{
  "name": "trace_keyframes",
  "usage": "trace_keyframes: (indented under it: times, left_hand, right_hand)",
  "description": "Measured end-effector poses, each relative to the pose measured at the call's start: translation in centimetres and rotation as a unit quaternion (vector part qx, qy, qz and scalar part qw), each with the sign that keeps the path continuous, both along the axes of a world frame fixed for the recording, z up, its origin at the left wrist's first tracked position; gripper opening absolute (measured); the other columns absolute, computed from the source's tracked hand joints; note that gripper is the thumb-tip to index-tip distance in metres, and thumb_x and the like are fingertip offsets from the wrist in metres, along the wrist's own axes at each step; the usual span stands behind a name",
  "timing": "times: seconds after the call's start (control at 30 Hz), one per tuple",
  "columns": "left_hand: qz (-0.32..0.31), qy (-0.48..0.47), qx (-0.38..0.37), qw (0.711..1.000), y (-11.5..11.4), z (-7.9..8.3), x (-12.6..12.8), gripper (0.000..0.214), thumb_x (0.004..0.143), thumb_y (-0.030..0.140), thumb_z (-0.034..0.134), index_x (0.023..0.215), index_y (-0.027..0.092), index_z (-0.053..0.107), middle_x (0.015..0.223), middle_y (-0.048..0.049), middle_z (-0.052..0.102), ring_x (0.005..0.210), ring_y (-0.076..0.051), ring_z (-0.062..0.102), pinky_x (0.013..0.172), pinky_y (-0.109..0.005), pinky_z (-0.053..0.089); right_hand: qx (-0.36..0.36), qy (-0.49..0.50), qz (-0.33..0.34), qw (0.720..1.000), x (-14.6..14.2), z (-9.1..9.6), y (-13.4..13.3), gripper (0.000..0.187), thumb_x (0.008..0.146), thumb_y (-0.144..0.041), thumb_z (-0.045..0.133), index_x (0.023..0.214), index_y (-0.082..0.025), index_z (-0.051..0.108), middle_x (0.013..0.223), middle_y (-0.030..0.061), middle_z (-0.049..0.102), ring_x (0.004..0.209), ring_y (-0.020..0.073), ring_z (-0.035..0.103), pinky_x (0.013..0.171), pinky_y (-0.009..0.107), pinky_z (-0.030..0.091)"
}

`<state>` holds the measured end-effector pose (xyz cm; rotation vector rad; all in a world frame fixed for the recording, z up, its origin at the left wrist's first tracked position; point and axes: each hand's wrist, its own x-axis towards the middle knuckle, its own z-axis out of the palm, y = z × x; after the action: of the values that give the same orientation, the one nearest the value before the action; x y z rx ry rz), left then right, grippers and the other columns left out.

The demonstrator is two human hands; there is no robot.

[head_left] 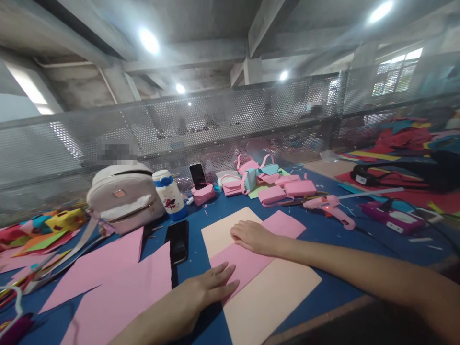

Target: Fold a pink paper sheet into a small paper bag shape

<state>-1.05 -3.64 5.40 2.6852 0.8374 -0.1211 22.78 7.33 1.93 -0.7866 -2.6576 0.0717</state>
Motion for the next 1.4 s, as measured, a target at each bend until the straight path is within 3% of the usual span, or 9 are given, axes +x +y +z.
trace_keyframes:
  times: [0.23,0.37,0.5,0.6,0.7,0.93,1.1,1.23,1.4]
  left_hand:
    - [0.011,0.014,-0.009,1.000,-2.2,1.6,0.0,0.099,0.064,-0.012,0.038,0.149,0.039,0.027,0.158,0.0045,0.019,0.143,-0.023,0.025,0.114,-0.045,0.033]
    - [-0.026,0.021,0.039,0.999,-1.5,2.2,1.1,0.091,0.064,-0.009,0.041,0.145,0.033,0.039,0.151,-0.0017,0.040,0.139,-0.026,0.037,0.111,-0.045,0.039]
    - [-0.042,0.010,0.087,0.995,-1.1,2.3,2.0,0.070,0.080,-0.004,0.038,0.137,0.034,0.049,0.128,-0.0045,0.061,0.117,-0.025,0.057,0.096,-0.040,0.050]
    - [-0.017,0.018,0.130,0.991,-1.0,1.7,2.4,0.062,0.086,0.000,0.038,0.134,0.036,0.050,0.125,-0.0058,0.058,0.100,-0.023,0.058,0.081,-0.035,0.052]
    - [0.004,0.020,0.151,0.988,-0.4,0.9,2.9,0.063,0.085,0.001,0.041,0.137,0.035,0.046,0.125,-0.0070,0.055,0.101,-0.024,0.054,0.080,-0.034,0.051]
    - [-0.032,0.071,0.226,0.971,2.1,-0.7,6.8,0.047,0.096,0.021,0.043,0.143,0.029,0.038,0.096,-0.0077,0.060,0.077,-0.023,0.059,0.063,-0.034,0.051]
    - [-0.039,0.126,0.263,0.956,3.0,-1.9,9.8,0.047,0.099,0.017,0.036,0.145,0.019,0.034,0.093,-0.0111,0.065,0.077,-0.026,0.064,0.061,-0.036,0.053]
    - [-0.052,0.081,0.252,0.963,3.4,-2.1,10.7,0.045,0.098,0.018,0.035,0.144,0.016,0.037,0.101,-0.0146,0.063,0.084,-0.028,0.064,0.064,-0.038,0.054]
    - [-0.042,0.013,0.218,0.975,3.8,-1.3,11.0,0.045,0.098,0.025,0.036,0.143,0.021,0.040,0.102,-0.0119,0.062,0.084,-0.025,0.062,0.070,-0.037,0.052]
  right_hand:
    - [-0.012,0.001,-0.004,1.000,0.0,-0.4,0.1,0.004,0.094,-0.021,0.054,0.092,-0.018,0.054,0.091,0.0039,0.062,0.084,0.0194,0.053,0.073,0.030,0.035]
    - [-0.014,0.000,-0.005,1.000,0.0,-0.3,0.0,0.005,0.095,-0.021,0.053,0.091,-0.018,0.054,0.091,0.0039,0.063,0.084,0.0191,0.053,0.073,0.030,0.035]
    - [-0.014,0.000,-0.005,1.000,0.0,-0.2,0.0,0.005,0.095,-0.021,0.052,0.091,-0.018,0.053,0.092,0.0044,0.063,0.084,0.0192,0.054,0.073,0.030,0.035]
    - [-0.014,-0.001,-0.003,1.000,0.1,-0.2,0.0,0.004,0.095,-0.021,0.053,0.092,-0.018,0.053,0.092,0.0041,0.063,0.085,0.0190,0.054,0.073,0.029,0.035]
    - [-0.014,-0.005,-0.002,1.000,0.1,-0.3,0.0,0.003,0.095,-0.021,0.052,0.093,-0.018,0.052,0.092,0.0036,0.063,0.084,0.0188,0.054,0.072,0.030,0.036]
    - [-0.014,-0.044,0.001,0.999,-0.3,-0.5,0.7,0.006,0.096,-0.020,0.049,0.094,-0.017,0.053,0.094,0.0060,0.062,0.084,0.0196,0.055,0.071,0.031,0.039]
    - [-0.022,-0.100,0.025,0.994,-1.0,-0.1,1.2,0.013,0.093,-0.010,0.046,0.086,-0.016,0.054,0.086,0.0065,0.060,0.077,0.0197,0.053,0.065,0.031,0.038]
    - [-0.044,-0.118,0.039,0.991,-0.8,0.8,1.3,0.016,0.091,-0.007,0.041,0.087,-0.016,0.054,0.084,0.0062,0.059,0.070,0.0177,0.050,0.060,0.029,0.036]
    - [-0.112,-0.146,0.099,0.978,0.0,2.3,2.2,0.006,0.085,-0.014,0.051,0.087,-0.019,0.052,0.077,-0.0009,0.057,0.060,0.0131,0.042,0.052,0.025,0.030]
